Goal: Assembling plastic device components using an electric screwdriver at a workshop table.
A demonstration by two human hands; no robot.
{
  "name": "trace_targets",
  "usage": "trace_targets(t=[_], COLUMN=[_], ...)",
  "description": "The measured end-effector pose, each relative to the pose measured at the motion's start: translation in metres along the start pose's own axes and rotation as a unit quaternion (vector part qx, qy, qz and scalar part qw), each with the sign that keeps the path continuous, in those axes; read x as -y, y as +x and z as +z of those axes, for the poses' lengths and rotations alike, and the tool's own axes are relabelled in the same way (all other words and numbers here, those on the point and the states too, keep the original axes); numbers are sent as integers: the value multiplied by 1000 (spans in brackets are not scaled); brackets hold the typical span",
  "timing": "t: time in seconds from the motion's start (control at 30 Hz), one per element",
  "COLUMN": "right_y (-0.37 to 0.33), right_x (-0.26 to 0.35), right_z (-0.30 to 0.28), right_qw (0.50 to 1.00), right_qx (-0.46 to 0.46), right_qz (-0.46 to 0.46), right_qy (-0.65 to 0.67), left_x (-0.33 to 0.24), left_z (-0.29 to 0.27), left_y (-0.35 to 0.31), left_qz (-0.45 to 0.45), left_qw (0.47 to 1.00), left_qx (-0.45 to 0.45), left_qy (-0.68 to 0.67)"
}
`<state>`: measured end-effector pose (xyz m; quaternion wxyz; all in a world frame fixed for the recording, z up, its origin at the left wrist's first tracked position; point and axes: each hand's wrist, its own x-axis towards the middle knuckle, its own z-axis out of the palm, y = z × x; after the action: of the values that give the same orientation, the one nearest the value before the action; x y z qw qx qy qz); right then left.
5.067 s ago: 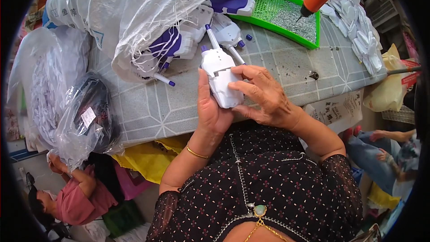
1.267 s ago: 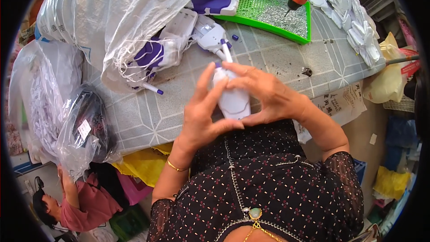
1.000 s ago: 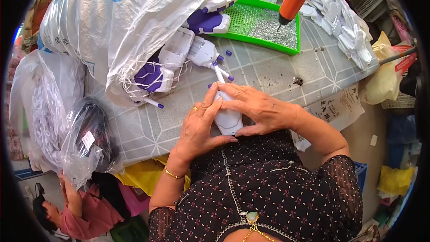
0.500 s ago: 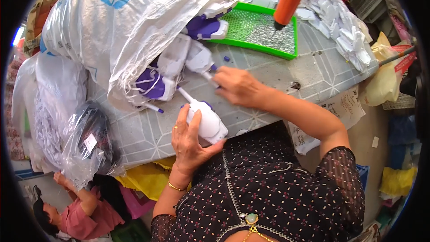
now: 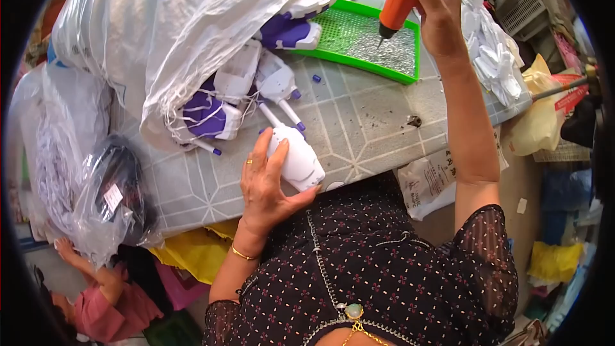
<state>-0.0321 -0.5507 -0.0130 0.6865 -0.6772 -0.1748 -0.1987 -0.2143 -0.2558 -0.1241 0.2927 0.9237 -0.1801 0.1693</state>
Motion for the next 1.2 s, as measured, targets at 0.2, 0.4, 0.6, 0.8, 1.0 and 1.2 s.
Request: trace_targets(t=[0.2, 0.4, 0.6, 0.8, 1.0, 1.2], right_y=[-4, -44, -24, 38, 46, 58], right_x=[14, 12, 9, -45, -81, -86], right_z=[45, 62, 68, 52, 65, 67], right_qw=[999, 992, 997, 990, 990, 991], right_qx=[21, 11, -38, -96, -85, -89], right_qz=[-6, 107, 54, 59, 42, 9], right_qy=[-40, 69, 37, 87, 100, 104], left_x=[5, 2, -1, -1, 0, 2], left_z=[-2, -7, -8, -8, -9, -8], left_y=[-3, -2, 2, 4, 5, 9], left_qz=[4, -25, -32, -26, -44, -47], left_qw=[1000, 999, 999, 999, 998, 997], left_qx=[-6, 20, 26, 27, 34, 37], left_qy=[-8, -22, -27, -32, -42, -48])
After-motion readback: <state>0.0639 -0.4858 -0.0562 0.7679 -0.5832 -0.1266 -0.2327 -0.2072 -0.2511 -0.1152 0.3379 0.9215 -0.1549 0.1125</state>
